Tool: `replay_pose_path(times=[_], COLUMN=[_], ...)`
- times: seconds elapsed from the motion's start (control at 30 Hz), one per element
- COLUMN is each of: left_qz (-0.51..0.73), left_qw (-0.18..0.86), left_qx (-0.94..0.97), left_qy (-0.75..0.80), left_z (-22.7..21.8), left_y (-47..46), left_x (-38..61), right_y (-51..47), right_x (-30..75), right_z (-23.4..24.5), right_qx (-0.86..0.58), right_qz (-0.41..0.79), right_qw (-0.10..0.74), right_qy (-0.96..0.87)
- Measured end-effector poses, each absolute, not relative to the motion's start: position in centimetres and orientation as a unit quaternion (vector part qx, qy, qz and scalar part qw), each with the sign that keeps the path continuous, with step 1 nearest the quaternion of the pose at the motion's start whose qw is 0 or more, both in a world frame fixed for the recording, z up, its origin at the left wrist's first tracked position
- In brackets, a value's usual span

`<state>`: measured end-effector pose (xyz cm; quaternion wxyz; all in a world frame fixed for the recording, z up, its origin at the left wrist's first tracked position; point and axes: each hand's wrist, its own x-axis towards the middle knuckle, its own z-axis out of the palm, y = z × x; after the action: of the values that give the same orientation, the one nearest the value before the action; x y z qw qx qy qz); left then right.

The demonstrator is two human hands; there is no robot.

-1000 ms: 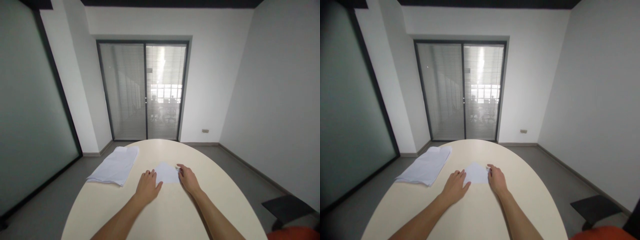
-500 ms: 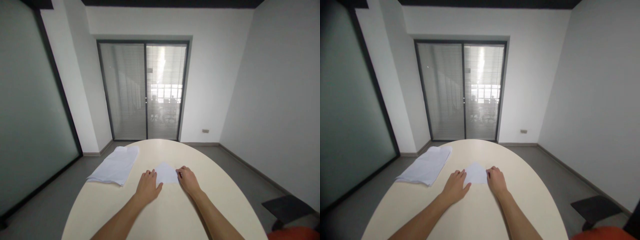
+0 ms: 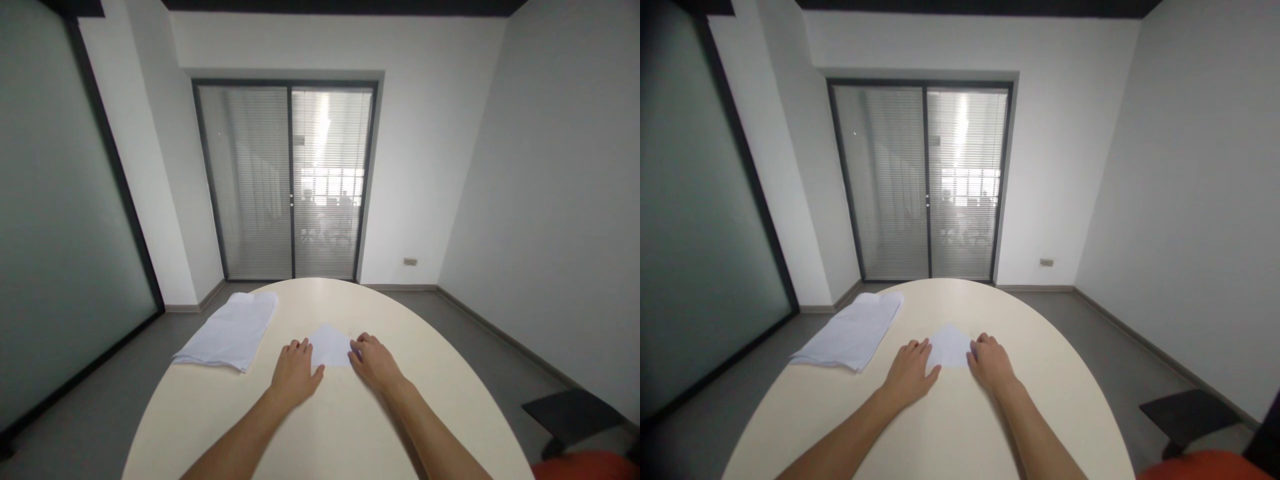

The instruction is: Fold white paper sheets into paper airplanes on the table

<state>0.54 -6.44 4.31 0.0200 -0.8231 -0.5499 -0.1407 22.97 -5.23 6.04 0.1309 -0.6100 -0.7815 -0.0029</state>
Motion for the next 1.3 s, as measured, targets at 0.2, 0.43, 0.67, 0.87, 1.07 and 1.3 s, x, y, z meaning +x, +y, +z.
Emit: replay_pose_path(times=[0.2,0.43,0.67,0.87,1.07,1.3], left_qz=[-0.139,-0.145,-0.148,-0.147,-0.137,-0.142], left_qw=[0.017,0.032,0.027,0.019,-0.003,-0.027], left_qx=[-0.824,-0.826,-0.826,-0.825,-0.843,-0.871], left_qy=[-0.549,-0.544,-0.543,-0.546,-0.52,-0.47], left_z=[4.3,3.9,3.9,4.0,4.5,4.8], left_y=[-6.4,-6.3,-6.3,-6.3,-6.0,-5.1], left_x=[0.5,0.5,0.5,0.5,-0.2,-1.8], right_y=[-5.6,-6.0,-6.8,-7.1,-6.7,-6.4], right_x=[22.3,21.2,21.0,21.2,22.2,23.6], right_z=[6.5,6.6,7.3,7.2,6.4,6.2], right_qx=[-0.64,-0.669,-0.668,-0.658,-0.647,-0.62], right_qz=[-0.018,-0.027,-0.013,0.01,0.012,0.019], right_qw=[0.105,0.08,0.076,0.073,0.092,0.108], right_qy=[-0.761,-0.738,-0.74,-0.75,-0.756,-0.777])
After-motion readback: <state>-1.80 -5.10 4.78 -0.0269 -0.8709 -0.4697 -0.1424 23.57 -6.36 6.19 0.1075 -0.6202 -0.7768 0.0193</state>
